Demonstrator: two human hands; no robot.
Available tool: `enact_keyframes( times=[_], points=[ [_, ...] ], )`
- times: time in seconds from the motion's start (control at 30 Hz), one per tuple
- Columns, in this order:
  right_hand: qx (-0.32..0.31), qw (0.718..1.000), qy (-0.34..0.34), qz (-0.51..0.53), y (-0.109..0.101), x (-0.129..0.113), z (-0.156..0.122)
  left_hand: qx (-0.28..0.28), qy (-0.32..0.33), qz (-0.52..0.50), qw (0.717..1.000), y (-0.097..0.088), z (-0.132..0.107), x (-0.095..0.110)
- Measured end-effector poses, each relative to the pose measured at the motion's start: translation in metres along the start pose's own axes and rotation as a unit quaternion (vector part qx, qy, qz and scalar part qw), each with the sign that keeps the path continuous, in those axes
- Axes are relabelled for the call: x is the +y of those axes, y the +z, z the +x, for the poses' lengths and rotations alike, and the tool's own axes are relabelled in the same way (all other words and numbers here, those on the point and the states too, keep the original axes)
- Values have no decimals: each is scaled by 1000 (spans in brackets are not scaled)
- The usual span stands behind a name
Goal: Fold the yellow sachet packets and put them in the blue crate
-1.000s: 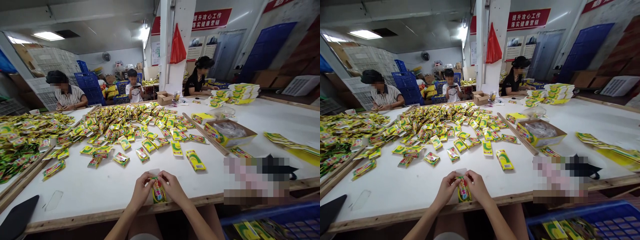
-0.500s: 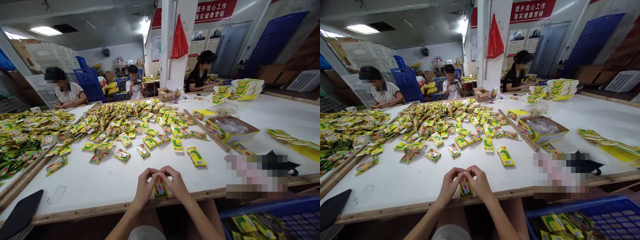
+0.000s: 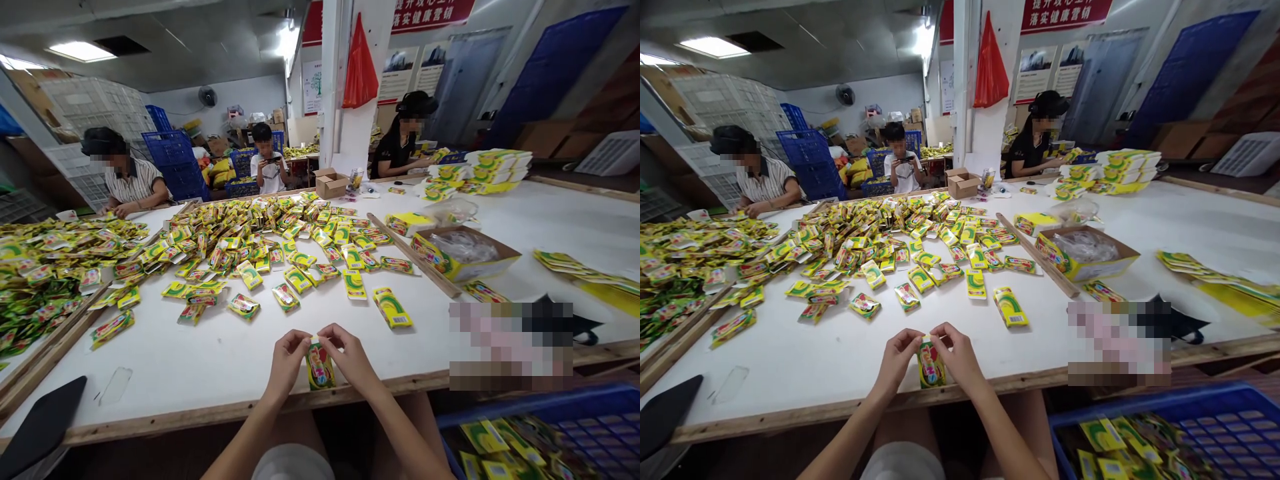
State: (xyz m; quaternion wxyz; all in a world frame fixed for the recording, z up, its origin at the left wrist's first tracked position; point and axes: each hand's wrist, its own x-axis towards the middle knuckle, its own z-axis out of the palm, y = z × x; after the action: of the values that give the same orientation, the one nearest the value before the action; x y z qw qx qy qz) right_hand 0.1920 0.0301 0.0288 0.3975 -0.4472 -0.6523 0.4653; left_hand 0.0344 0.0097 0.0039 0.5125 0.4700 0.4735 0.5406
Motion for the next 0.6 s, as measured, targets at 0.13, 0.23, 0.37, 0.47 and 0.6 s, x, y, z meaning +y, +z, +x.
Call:
enact_keyframes(
  times=[0.13, 0.23, 0.37, 0.47, 0.6],
  points=[
    [-1, 1000, -3, -16, 1, 0, 5, -5, 32, 37, 999, 2, 3, 4],
    [-7, 1000, 3, -8, -1, -1, 5, -7, 23, 58, 998, 2, 6, 5],
    [-8, 1000, 2, 5, -3, 2, -1, -22, 24, 76, 997, -5, 2, 1],
    [-32, 999, 2, 31, 4, 9, -5, -48, 36, 110, 992, -9, -7, 1],
    [-18, 1000, -11, 17, -2, 6, -11, -92, 89, 176, 976, -17, -8, 9]
  ],
)
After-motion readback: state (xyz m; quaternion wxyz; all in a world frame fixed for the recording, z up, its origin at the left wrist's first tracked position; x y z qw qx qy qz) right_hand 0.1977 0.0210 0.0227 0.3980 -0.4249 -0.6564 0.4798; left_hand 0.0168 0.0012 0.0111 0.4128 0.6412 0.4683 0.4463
